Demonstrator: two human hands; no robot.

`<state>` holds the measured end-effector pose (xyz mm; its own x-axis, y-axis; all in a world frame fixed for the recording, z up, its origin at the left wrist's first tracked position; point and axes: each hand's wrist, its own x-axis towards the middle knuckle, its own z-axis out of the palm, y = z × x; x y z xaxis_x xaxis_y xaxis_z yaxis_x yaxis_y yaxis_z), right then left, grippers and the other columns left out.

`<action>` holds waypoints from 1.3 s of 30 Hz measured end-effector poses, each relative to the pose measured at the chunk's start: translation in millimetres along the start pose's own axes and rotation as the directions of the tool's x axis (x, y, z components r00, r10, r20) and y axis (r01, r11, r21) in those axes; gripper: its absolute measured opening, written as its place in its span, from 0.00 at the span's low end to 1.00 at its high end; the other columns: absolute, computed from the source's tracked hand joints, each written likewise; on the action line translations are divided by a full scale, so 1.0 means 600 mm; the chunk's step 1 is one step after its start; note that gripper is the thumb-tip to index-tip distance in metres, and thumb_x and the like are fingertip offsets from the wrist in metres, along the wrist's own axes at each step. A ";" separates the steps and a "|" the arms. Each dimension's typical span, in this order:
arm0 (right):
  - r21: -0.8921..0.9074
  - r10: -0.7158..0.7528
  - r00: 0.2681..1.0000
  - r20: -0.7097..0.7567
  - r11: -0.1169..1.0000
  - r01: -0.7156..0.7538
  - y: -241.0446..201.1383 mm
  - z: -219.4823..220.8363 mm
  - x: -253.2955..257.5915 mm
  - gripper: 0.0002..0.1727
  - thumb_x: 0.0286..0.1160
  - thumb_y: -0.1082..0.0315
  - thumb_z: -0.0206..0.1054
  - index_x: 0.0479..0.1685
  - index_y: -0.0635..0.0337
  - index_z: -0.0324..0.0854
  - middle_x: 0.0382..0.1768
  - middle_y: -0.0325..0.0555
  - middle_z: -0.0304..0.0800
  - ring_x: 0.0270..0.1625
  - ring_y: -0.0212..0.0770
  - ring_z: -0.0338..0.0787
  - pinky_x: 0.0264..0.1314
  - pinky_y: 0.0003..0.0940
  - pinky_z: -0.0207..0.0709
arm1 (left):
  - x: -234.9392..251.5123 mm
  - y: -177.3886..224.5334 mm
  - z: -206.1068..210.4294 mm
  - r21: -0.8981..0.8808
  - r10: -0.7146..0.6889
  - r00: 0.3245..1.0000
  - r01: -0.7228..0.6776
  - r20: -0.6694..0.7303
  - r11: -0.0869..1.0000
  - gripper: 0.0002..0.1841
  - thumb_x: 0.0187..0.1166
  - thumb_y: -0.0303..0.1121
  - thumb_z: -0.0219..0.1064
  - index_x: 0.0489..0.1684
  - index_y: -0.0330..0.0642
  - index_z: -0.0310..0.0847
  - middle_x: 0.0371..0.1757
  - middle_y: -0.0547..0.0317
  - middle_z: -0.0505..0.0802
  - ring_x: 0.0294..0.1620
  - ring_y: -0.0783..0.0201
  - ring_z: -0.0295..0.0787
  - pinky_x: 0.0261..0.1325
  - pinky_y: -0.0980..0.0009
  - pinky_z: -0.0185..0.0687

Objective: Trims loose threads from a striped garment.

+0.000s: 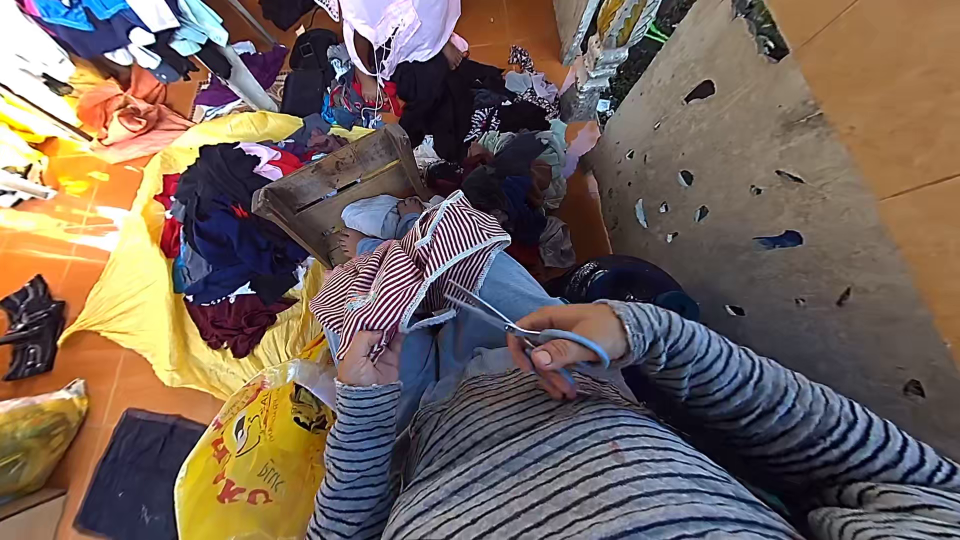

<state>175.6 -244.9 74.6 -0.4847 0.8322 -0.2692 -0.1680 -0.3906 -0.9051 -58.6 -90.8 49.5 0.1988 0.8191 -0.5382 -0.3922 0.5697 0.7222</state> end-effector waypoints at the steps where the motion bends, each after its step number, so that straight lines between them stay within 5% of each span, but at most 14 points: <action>1: -0.069 0.028 0.999 -0.043 0.997 -0.031 0.000 -0.012 -0.009 0.28 0.77 0.36 0.63 0.45 0.55 0.78 0.21 0.31 0.86 0.22 0.29 0.88 0.28 0.26 0.84 | -0.001 -0.001 -0.008 0.018 -0.048 0.999 0.049 -0.015 0.999 0.12 0.74 0.17 0.45 0.38 0.39 0.74 0.27 0.54 0.92 0.29 0.62 0.93 0.38 0.66 0.92; 5: -0.225 0.177 0.902 -0.393 0.933 -0.281 -0.005 -0.038 -0.023 0.20 0.80 0.53 0.66 0.50 0.65 0.79 0.23 0.35 0.83 0.23 0.28 0.84 0.32 0.27 0.81 | 0.004 0.003 -0.050 0.459 -0.318 0.948 0.287 -0.011 0.841 0.12 0.80 0.15 0.48 0.31 0.36 0.76 0.15 0.62 0.85 0.11 0.75 0.79 0.17 0.83 0.76; 8: -0.243 0.084 0.722 -0.687 0.910 -0.336 0.018 -0.066 -0.023 0.20 0.76 0.57 0.71 0.52 0.66 0.81 0.29 0.39 0.86 0.27 0.29 0.84 0.36 0.30 0.82 | 0.007 0.035 -0.081 0.820 -0.264 0.961 0.082 0.087 0.567 0.04 0.82 0.20 0.61 0.48 0.32 0.79 0.28 0.62 0.93 0.19 0.74 0.87 0.26 0.79 0.85; 10: -0.266 -0.040 0.541 -0.840 0.899 -0.348 0.039 -0.094 -0.015 0.23 0.69 0.60 0.79 0.56 0.66 0.82 0.35 0.49 0.89 0.34 0.40 0.87 0.44 0.44 0.83 | 0.009 0.058 -0.089 0.883 -0.158 0.986 0.020 0.062 0.469 0.07 0.81 0.25 0.66 0.49 0.31 0.80 0.28 0.61 0.93 0.21 0.73 0.89 0.28 0.76 0.88; 13: -0.334 -0.187 0.363 -0.913 0.852 -0.402 0.047 -0.130 0.015 0.33 0.62 0.65 0.84 0.67 0.66 0.76 0.44 0.59 0.93 0.45 0.57 0.93 0.53 0.61 0.83 | 0.009 0.089 -0.082 0.868 -0.026 0.997 -0.046 0.068 0.494 0.10 0.83 0.29 0.66 0.54 0.31 0.79 0.30 0.62 0.93 0.26 0.73 0.91 0.32 0.76 0.89; 16: -0.483 -0.375 0.320 -0.870 0.777 -0.403 0.063 -0.151 0.064 0.36 0.57 0.65 0.86 0.67 0.69 0.78 0.49 0.61 0.93 0.56 0.65 0.89 0.59 0.65 0.80 | 0.010 0.099 -0.059 0.760 0.072 0.997 -0.062 0.019 0.647 0.06 0.86 0.28 0.63 0.51 0.35 0.80 0.28 0.63 0.93 0.25 0.74 0.91 0.29 0.78 0.88; 22: -0.568 -0.413 0.397 -0.820 0.677 -0.469 0.056 -0.120 0.102 0.28 0.56 0.72 0.81 0.62 0.64 0.85 0.54 0.67 0.88 0.55 0.66 0.89 0.54 0.64 0.82 | 0.021 0.118 -0.056 0.456 0.197 0.952 -0.071 -0.236 0.887 0.09 0.92 0.30 0.54 0.41 0.40 0.77 0.20 0.64 0.91 0.17 0.72 0.88 0.22 0.78 0.85; 24: -0.572 -0.422 0.397 -0.815 0.696 -0.434 0.059 -0.095 0.094 0.26 0.59 0.68 0.79 0.62 0.66 0.84 0.51 0.65 0.90 0.53 0.64 0.91 0.54 0.62 0.83 | 0.025 0.115 -0.076 0.475 0.146 0.950 0.003 -0.276 0.880 0.12 0.94 0.34 0.52 0.40 0.39 0.76 0.20 0.63 0.90 0.17 0.72 0.87 0.22 0.79 0.85; 26: -0.530 -0.352 0.416 -0.838 0.707 -0.468 0.065 -0.084 0.085 0.26 0.63 0.65 0.77 0.63 0.66 0.84 0.52 0.64 0.91 0.55 0.63 0.90 0.58 0.61 0.82 | 0.014 0.092 -0.104 0.754 -0.118 0.989 0.143 -0.087 0.642 0.19 0.95 0.38 0.47 0.55 0.31 0.80 0.35 0.56 0.93 0.30 0.69 0.90 0.35 0.74 0.87; 28: -0.482 -0.314 0.393 -0.864 0.740 -0.469 0.078 -0.084 0.078 0.28 0.66 0.62 0.77 0.66 0.66 0.83 0.53 0.63 0.91 0.58 0.61 0.89 0.63 0.59 0.81 | 0.000 0.060 -0.099 0.910 -0.450 0.887 0.098 0.104 0.404 0.18 0.92 0.36 0.55 0.64 0.30 0.81 0.50 0.47 0.94 0.44 0.61 0.93 0.52 0.63 0.88; 30: -0.521 -0.410 0.341 -0.846 0.772 -0.364 0.101 -0.085 0.068 0.32 0.66 0.56 0.77 0.65 0.69 0.80 0.50 0.59 0.92 0.54 0.55 0.91 0.61 0.52 0.84 | -0.013 0.024 -0.062 0.906 -0.525 0.812 -0.010 0.255 0.424 0.16 0.88 0.33 0.61 0.65 0.32 0.82 0.54 0.48 0.94 0.47 0.61 0.94 0.55 0.62 0.90; 32: -0.560 -0.474 0.342 -0.812 0.799 -0.220 0.105 -0.077 0.057 0.34 0.68 0.53 0.76 0.66 0.71 0.78 0.45 0.52 0.93 0.47 0.42 0.92 0.53 0.40 0.87 | -0.011 -0.006 -0.010 0.822 -0.484 0.816 0.018 0.316 0.569 0.18 0.88 0.30 0.58 0.72 0.30 0.77 0.60 0.46 0.92 0.51 0.61 0.94 0.58 0.63 0.89; 35: -0.446 -0.358 0.547 -0.756 0.895 -0.031 0.079 -0.054 0.036 0.29 0.70 0.53 0.72 0.61 0.70 0.78 0.37 0.40 0.90 0.35 0.27 0.88 0.41 0.28 0.86 | 0.015 -0.051 0.069 0.554 -0.476 0.860 0.309 0.183 0.773 0.19 0.93 0.31 0.52 0.77 0.30 0.69 0.63 0.47 0.89 0.53 0.63 0.91 0.58 0.68 0.86; 39: -0.161 -0.046 0.860 -0.509 0.986 -0.042 0.066 -0.052 -0.010 0.29 0.68 0.45 0.70 0.55 0.63 0.81 0.29 0.32 0.89 0.31 0.30 0.90 0.41 0.32 0.87 | 0.035 -0.076 0.141 0.241 -0.512 0.859 0.502 -0.025 0.831 0.17 0.93 0.34 0.52 0.71 0.31 0.69 0.54 0.50 0.88 0.44 0.68 0.88 0.48 0.75 0.84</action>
<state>198.5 -253.3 30.5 0.0280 0.9336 -0.3573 -0.0074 -0.3572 -0.9340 39.3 -93.8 42.0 0.3493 0.4102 -0.8425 -0.0094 0.9006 0.4346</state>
